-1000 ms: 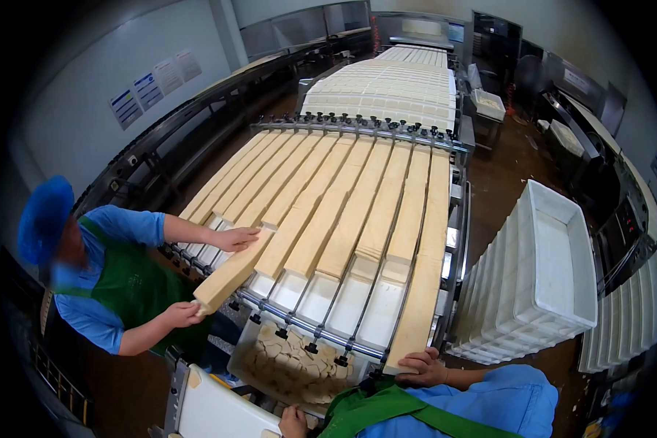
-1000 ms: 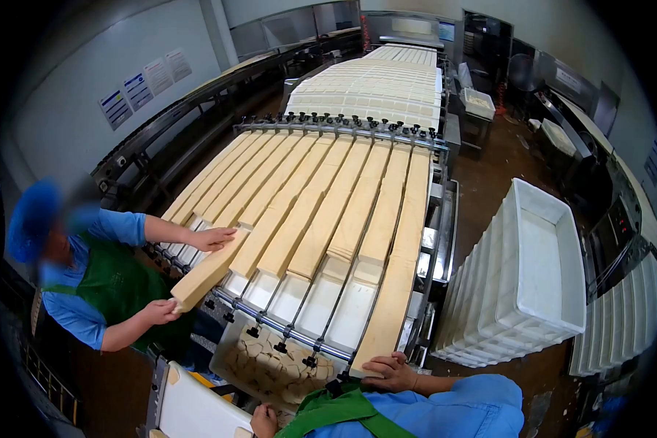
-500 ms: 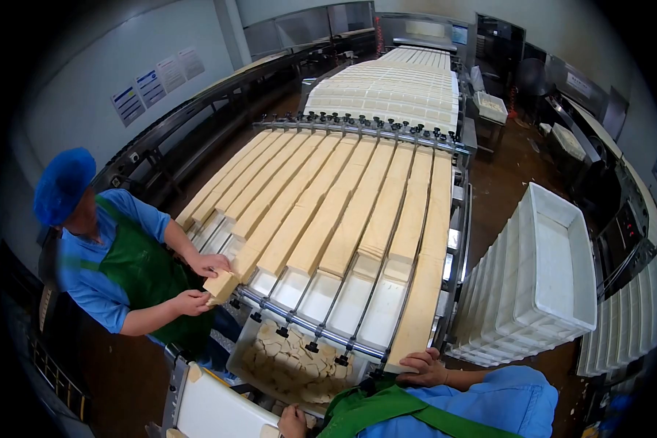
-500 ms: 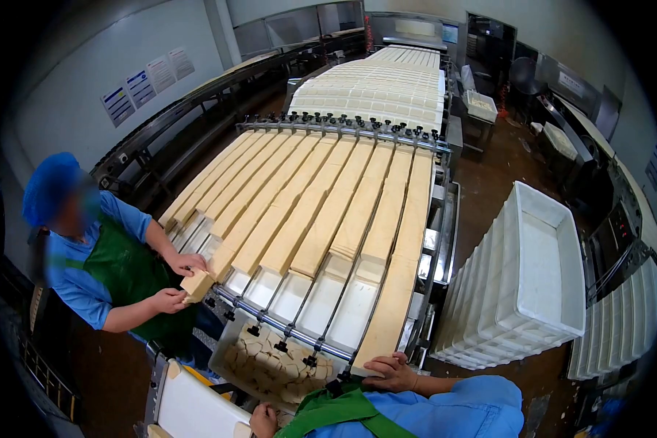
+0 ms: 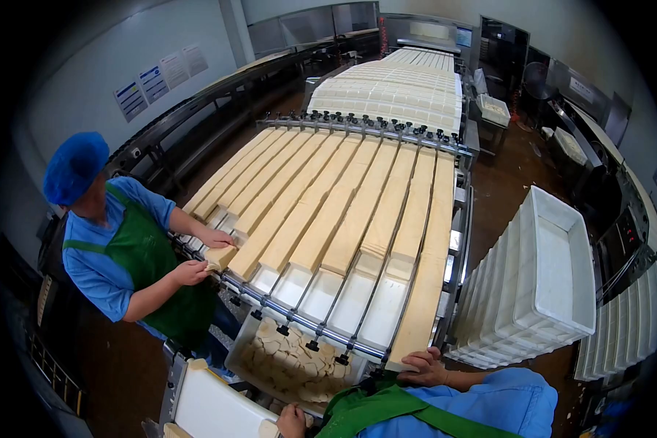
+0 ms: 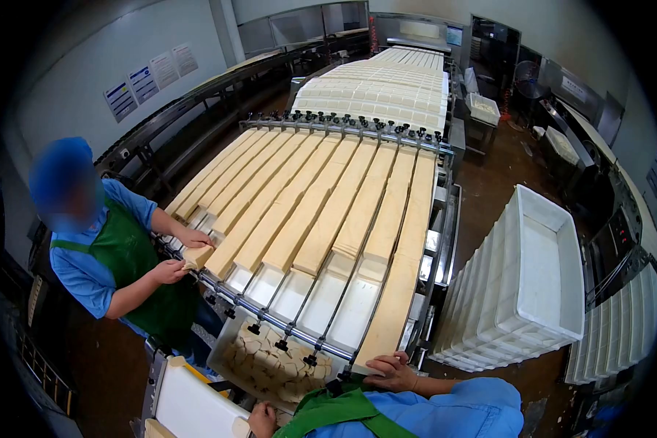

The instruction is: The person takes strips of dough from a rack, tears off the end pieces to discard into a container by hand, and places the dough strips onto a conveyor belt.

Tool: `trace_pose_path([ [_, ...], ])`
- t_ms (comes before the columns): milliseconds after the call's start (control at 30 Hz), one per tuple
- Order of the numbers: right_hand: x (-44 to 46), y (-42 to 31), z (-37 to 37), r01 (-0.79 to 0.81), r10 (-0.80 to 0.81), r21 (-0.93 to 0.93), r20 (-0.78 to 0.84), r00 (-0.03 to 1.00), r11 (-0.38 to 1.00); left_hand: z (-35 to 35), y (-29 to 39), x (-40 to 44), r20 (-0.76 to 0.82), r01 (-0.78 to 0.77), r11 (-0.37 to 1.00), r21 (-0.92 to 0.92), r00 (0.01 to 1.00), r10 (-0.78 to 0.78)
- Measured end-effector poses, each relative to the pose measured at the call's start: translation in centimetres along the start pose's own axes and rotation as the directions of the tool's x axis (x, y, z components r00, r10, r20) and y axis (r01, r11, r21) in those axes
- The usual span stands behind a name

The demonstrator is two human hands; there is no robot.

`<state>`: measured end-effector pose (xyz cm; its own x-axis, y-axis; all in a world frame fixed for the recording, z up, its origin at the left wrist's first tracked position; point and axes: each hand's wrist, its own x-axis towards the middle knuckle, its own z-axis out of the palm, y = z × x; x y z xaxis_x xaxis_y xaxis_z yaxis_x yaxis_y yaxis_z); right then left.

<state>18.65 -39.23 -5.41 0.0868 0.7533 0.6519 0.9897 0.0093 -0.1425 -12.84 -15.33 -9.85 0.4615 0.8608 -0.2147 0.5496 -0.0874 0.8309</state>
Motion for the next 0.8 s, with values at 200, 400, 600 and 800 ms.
trace_pose_path([
  [200,-0.1,0.1,0.3,0.002,-0.002,-0.013,-0.035,0.999,1.000,1.3,-8.9,2.2,-0.051,-0.294,0.840,0.457,0.934,0.354],
  [400,-0.3,0.2,0.4,-0.008,0.008,-0.013,-0.024,1.000,1.000,1.5,-9.7,2.3,-0.049,-0.250,0.826,0.505,0.947,0.316],
  [600,0.1,0.1,0.0,-0.019,0.019,-0.030,-0.024,1.000,0.999,1.5,-10.2,2.5,-0.038,-0.242,0.812,0.531,0.951,0.308],
  [800,0.1,0.0,0.0,-0.037,0.036,-0.037,-0.031,0.999,0.999,1.6,-11.0,3.0,-0.038,-0.349,0.776,0.525,0.901,0.431],
])
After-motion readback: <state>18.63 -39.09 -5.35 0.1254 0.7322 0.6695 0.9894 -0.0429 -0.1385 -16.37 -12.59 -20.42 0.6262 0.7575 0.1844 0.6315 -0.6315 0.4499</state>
